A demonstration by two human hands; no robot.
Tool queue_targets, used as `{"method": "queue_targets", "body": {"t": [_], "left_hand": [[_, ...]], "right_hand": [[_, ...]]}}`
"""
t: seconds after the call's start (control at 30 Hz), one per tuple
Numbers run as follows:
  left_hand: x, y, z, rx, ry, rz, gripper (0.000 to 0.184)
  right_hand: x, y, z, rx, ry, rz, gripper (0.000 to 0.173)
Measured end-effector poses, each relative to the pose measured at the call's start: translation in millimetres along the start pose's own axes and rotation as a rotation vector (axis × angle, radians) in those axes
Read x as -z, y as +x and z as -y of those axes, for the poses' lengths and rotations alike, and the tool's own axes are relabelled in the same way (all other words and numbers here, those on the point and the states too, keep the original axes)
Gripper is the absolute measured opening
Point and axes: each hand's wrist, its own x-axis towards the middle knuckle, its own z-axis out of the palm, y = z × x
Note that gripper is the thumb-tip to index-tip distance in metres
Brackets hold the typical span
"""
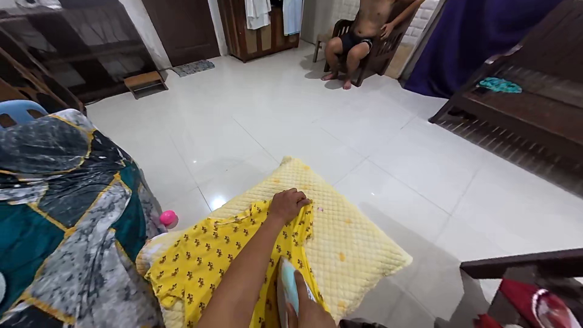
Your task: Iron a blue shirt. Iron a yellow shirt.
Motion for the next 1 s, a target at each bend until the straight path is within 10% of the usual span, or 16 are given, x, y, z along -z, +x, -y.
{"method": "queue_targets", "body": {"t": [0.33, 0.57, 1.0], "left_hand": [[21, -115, 21, -0.009, 0.086, -0.396, 0.043], [26, -262, 34, 0.495, 0.179, -0.202, 0.048], [12, -274, 61, 0.533, 0.195, -0.159, 0.067]], "right_hand": [[15, 30, 20, -0.009, 0.025, -0.067, 0.07], [-3, -26, 8, 0.072, -0.046, 0.04, 0.072], [35, 131, 99, 0.118, 0.044, -0.148, 0.062]]}}
